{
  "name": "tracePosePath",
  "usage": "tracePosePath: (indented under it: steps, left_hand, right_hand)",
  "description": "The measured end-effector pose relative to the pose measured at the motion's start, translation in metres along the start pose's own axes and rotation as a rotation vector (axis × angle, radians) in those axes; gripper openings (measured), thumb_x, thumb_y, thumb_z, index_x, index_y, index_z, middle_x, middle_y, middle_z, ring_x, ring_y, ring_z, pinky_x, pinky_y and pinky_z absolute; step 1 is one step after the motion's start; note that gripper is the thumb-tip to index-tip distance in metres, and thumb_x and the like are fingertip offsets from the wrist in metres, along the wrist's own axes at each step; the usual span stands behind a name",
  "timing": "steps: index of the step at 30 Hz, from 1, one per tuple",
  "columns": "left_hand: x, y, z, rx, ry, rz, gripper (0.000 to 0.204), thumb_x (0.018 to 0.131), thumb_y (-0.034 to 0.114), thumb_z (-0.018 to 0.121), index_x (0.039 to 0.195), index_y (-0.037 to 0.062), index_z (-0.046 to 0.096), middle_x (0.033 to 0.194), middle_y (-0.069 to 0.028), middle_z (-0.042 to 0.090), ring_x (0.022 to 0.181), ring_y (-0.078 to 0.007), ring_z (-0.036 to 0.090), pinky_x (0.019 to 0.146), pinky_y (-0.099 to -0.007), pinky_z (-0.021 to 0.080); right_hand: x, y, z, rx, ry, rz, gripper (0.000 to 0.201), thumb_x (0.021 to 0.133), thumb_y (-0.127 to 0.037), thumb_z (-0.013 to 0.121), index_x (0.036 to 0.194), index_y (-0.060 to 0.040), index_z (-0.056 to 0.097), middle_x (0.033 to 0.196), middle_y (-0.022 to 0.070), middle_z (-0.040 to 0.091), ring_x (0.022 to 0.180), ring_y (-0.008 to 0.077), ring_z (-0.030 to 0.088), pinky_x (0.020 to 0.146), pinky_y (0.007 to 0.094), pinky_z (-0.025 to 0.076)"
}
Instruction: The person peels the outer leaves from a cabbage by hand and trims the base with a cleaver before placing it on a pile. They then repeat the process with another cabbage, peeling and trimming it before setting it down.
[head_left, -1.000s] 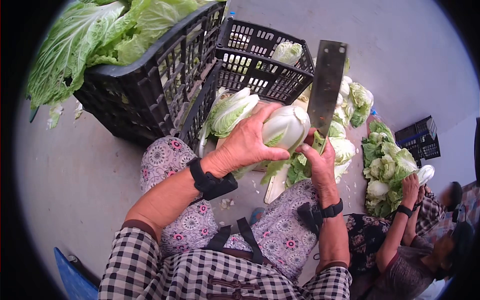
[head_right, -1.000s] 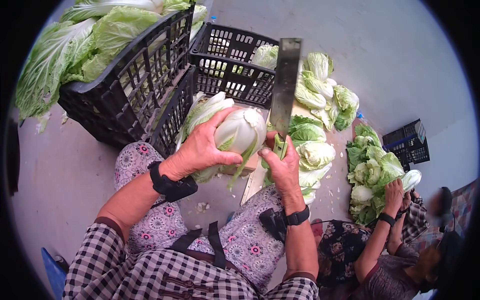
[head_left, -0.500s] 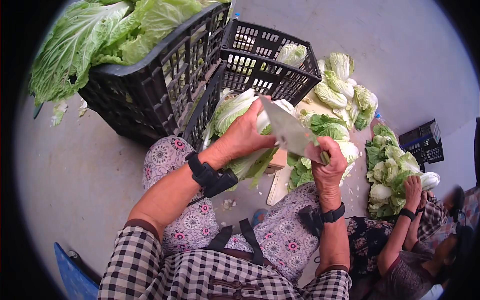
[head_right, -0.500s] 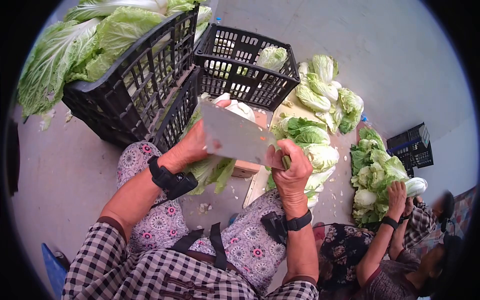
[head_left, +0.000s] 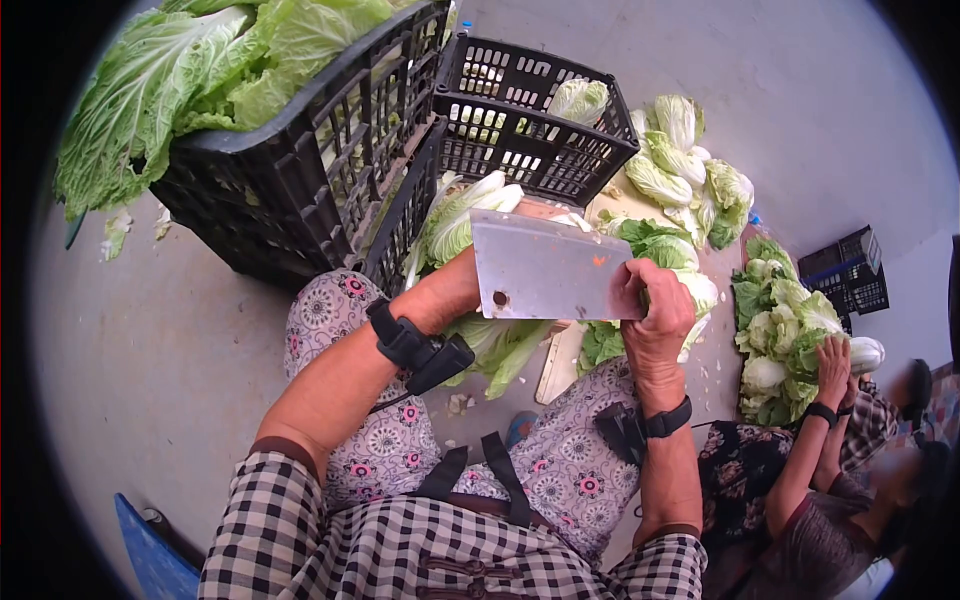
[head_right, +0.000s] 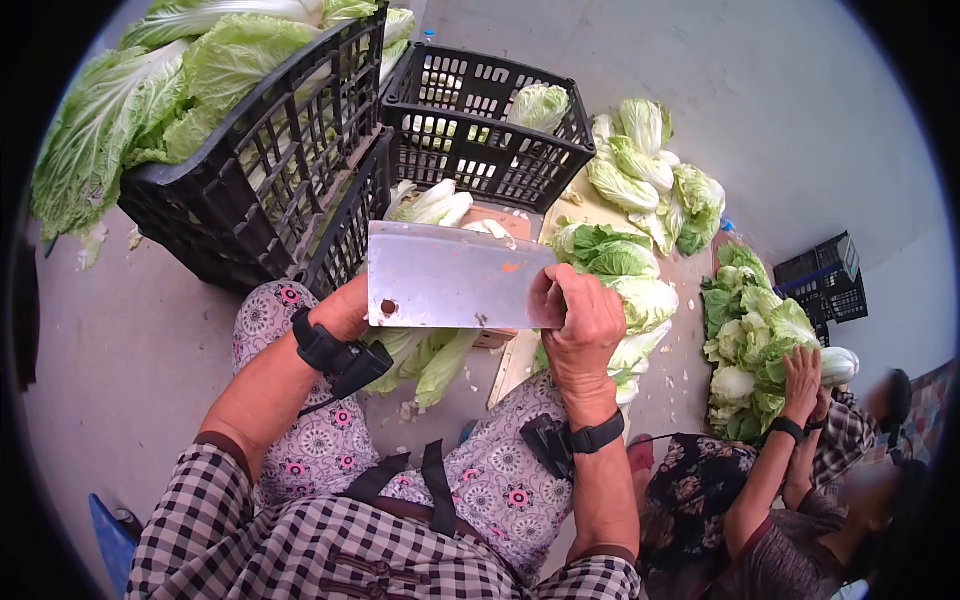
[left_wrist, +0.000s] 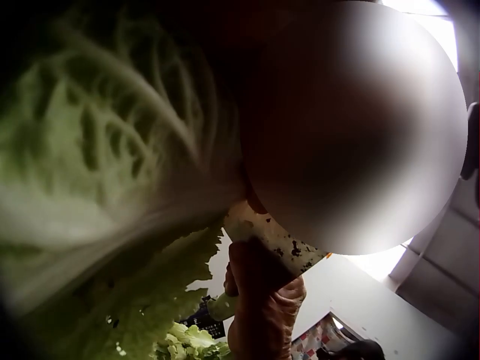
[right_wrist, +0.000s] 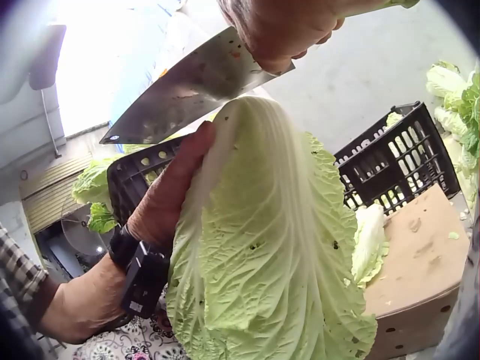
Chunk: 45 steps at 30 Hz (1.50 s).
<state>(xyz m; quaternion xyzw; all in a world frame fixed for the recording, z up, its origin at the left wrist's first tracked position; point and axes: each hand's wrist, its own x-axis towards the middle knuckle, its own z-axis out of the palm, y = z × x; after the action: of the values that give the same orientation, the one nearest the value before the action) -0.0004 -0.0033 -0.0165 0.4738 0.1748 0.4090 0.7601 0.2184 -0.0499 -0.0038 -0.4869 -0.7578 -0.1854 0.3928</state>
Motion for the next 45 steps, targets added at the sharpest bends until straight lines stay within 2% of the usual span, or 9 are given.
tracePosePath:
  steps: [9,13,16,20,29,36,38,42,45]
  left_hand:
    - [-0.003,0.012,0.000,0.236,-0.115,-0.048,0.045,0.078,0.011,0.066,0.119,0.0014,0.051,0.108,-0.0053,0.059,0.095,-0.0110,0.054,0.084,-0.0270,0.046]
    - [-0.007,0.021,0.003,0.671,-0.190,0.024,0.084,0.056,0.028,0.083,0.128,0.0021,0.046,0.116,-0.0073,0.056,0.106,-0.0135,0.052,0.093,-0.0285,0.040]
    - [-0.002,0.011,-0.003,0.488,-0.025,0.021,0.087,0.059,0.029,0.081,0.132,0.0035,0.041,0.119,-0.0073,0.054,0.108,-0.0141,0.050,0.096,-0.0283,0.038]
    - [-0.001,0.012,-0.007,0.459,0.020,0.060,0.101,0.058,0.036,0.083,0.139,0.0042,0.030,0.127,-0.0102,0.048,0.117,-0.0196,0.046,0.101,-0.0302,0.034]
    - [0.004,0.001,-0.011,0.656,0.206,0.243,0.118,0.056,0.043,0.083,0.144,0.0048,0.015,0.135,-0.0181,0.040,0.122,-0.0259,0.044,0.103,-0.0336,0.032]
    - [0.004,0.001,-0.009,0.755,0.152,0.224,0.107,0.057,0.038,0.083,0.140,0.0025,0.027,0.123,-0.0176,0.051,0.115,-0.0233,0.050,0.099,-0.0323,0.037]
    - [0.003,0.003,-0.007,0.763,0.167,0.186,0.101,0.057,0.036,0.083,0.137,0.0013,0.032,0.119,-0.0156,0.054,0.110,-0.0210,0.053,0.096,-0.0313,0.040]
    - [0.007,0.009,-0.017,0.629,0.460,0.257,0.083,0.061,0.029,0.082,0.128,0.0032,0.041,0.108,-0.0137,0.058,0.100,-0.0213,0.058,0.088,-0.0318,0.047]
    - [0.011,0.008,-0.037,0.812,0.558,0.417,0.084,0.060,0.031,0.083,0.127,0.0029,0.040,0.111,-0.0151,0.057,0.101,-0.0219,0.057,0.088,-0.0324,0.047]
  right_hand:
    - [0.002,-0.003,-0.004,-0.058,-0.057,0.039,0.022,0.072,0.000,0.064,0.090,-0.0114,0.059,0.062,0.0023,0.052,0.056,0.0220,0.053,0.054,0.0327,0.039]
    - [-0.016,0.030,-0.007,-0.266,-0.291,0.496,0.013,0.080,-0.007,0.063,0.091,-0.0041,0.058,0.066,0.0063,0.058,0.055,0.0235,0.055,0.054,0.0325,0.045]
    - [-0.020,0.038,0.000,0.392,-0.016,0.674,0.013,0.086,-0.015,0.061,0.091,-0.0038,0.060,0.063,0.0020,0.056,0.051,0.0125,0.050,0.049,0.0263,0.039]
    - [-0.014,0.031,-0.008,0.725,-0.081,1.038,0.016,0.086,-0.017,0.060,0.090,-0.0017,0.058,0.068,0.0010,0.055,0.054,0.0073,0.046,0.049,0.0219,0.035]
    - [-0.009,0.026,-0.004,0.778,-0.101,0.948,0.029,0.085,-0.012,0.057,0.111,-0.0003,0.053,0.076,0.0018,0.058,0.058,0.0038,0.044,0.050,0.0194,0.035]
    - [0.004,0.000,-0.005,0.790,-0.502,0.817,0.038,0.083,-0.011,0.061,0.118,-0.0005,0.052,0.089,0.0043,0.064,0.076,0.0098,0.059,0.065,0.0223,0.047]
    - [0.003,0.007,-0.002,0.785,-0.438,0.867,0.038,0.081,-0.012,0.065,0.117,-0.0026,0.053,0.091,0.0048,0.063,0.078,0.0113,0.059,0.069,0.0237,0.048]
    - [0.001,0.036,-0.009,0.725,-0.314,0.860,0.042,0.079,-0.018,0.069,0.115,-0.0046,0.054,0.088,0.0041,0.063,0.075,0.0094,0.056,0.064,0.0210,0.045]
    - [-0.003,0.066,-0.021,0.560,-0.347,0.785,0.042,0.078,-0.018,0.070,0.114,-0.0041,0.053,0.079,-0.0002,0.059,0.068,0.0064,0.049,0.058,0.0198,0.039]
